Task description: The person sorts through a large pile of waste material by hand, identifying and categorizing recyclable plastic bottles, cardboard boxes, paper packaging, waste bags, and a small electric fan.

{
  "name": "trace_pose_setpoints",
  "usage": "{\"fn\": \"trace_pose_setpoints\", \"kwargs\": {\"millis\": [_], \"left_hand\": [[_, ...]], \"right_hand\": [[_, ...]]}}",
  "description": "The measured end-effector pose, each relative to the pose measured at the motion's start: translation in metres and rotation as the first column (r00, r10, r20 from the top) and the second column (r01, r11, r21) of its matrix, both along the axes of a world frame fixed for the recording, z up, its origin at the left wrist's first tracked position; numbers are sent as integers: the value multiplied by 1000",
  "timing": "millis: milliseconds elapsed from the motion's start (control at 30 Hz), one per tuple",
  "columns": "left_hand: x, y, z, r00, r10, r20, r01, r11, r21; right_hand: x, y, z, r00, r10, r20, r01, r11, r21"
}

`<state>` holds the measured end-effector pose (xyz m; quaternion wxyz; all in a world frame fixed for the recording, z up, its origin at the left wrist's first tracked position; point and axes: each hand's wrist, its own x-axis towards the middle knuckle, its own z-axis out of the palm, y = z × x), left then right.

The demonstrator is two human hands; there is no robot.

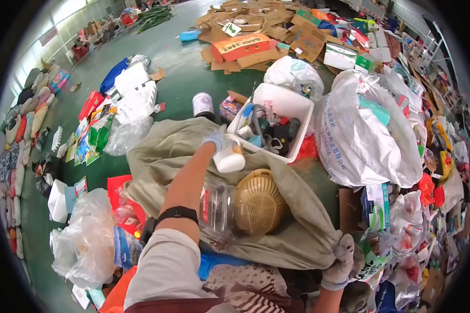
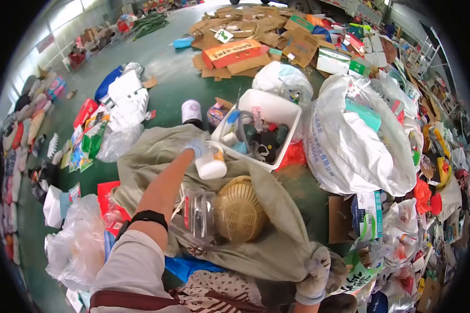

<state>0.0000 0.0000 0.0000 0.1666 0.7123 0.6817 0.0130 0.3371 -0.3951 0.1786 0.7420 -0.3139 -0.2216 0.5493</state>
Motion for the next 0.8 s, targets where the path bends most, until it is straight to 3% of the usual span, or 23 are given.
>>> {"fn": "trace_pose_setpoints", "kwargs": {"millis": [33, 67, 100, 167, 200, 233, 267, 300, 333, 367, 433, 467, 500, 567, 600, 633, 667, 700, 767, 800], "left_hand": [[5, 7, -26, 999, -30, 34, 31, 999, -42], [18, -16, -4, 988, -18, 153, 27, 998, -57], [19, -35, 24, 974, 10, 228, 9, 996, -84], [12, -33, -5, 969, -94, 228, 87, 995, 40], [7, -35, -27, 941, -119, 318, 43, 971, 235], [16, -64, 22, 921, -28, 389, -22, 992, 124], [21, -90, 49, 835, -12, 551, -93, 982, 163], [27, -121, 90, 860, 19, 511, -106, 984, 142], [27, -139, 101, 806, -165, 569, -8, 957, 289], [29, -159, 105, 725, -349, 594, 78, 898, 432], [39, -205, 108, 803, -468, 370, 211, 803, 557], [46, -228, 119, 774, -573, 270, 311, 715, 626], [53, -246, 124, 731, -663, 162, 407, 614, 677], [60, -273, 106, 650, -736, -189, 691, 469, 550], [65, -283, 108, 648, -738, -187, 691, 467, 552], [72, -294, 112, 543, -809, -227, 795, 407, 451], [79, -300, 113, 426, -868, -254, 879, 332, 342], [85, -302, 111, 424, -870, -252, 881, 331, 339], [100, -293, 99, 438, -841, -319, 887, 346, 305], [112, -282, 87, 398, -857, -328, 905, 308, 293]], "right_hand": [[8, -10, -8, 995, 1, 101, 7, 997, -82], [14, -20, -13, 980, 16, 200, 17, 986, -164], [17, -13, -19, 983, 2, 185, 34, 981, -193], [20, -3, -43, 990, -78, 120, 86, 994, -62], [19, 5, -47, 990, -119, 72, 122, 992, -36], [18, 7, -48, 988, -154, 20, 155, 988, -24], [29, 4, -56, 999, -42, 28, 44, 997, -63], [39, 1, -57, 997, 65, 37, -61, 991, -117], [19, 13, -28, 998, -22, 58, 34, 975, -218], [20, 24, -34, 998, -14, 58, 25, 979, -201], [28, 42, -50, 986, 153, -67, -154, 988, -17], [-7, 60, -1, 993, 23, -115, -30, 998, -62], [-1, 66, -13, 986, 67, -150, -66, 998, 11], [-15, 75, 4, 984, -35, -175, 25, 998, -61], [-26, 75, 28, 996, 9, -91, -11, 1000, -15], [-32, 72, 46, 999, 51, -5, -50, 998, 25], [-32, 75, 39, 990, 78, -118, -57, 983, 176], [-36, 69, 48, 990, 75, -120, -54, 984, 172], [-50, 58, 74, 981, 186, 60, -196, 923, 330], [-51, 57, 73, 973, 230, 13, -221, 919, 327]]}}
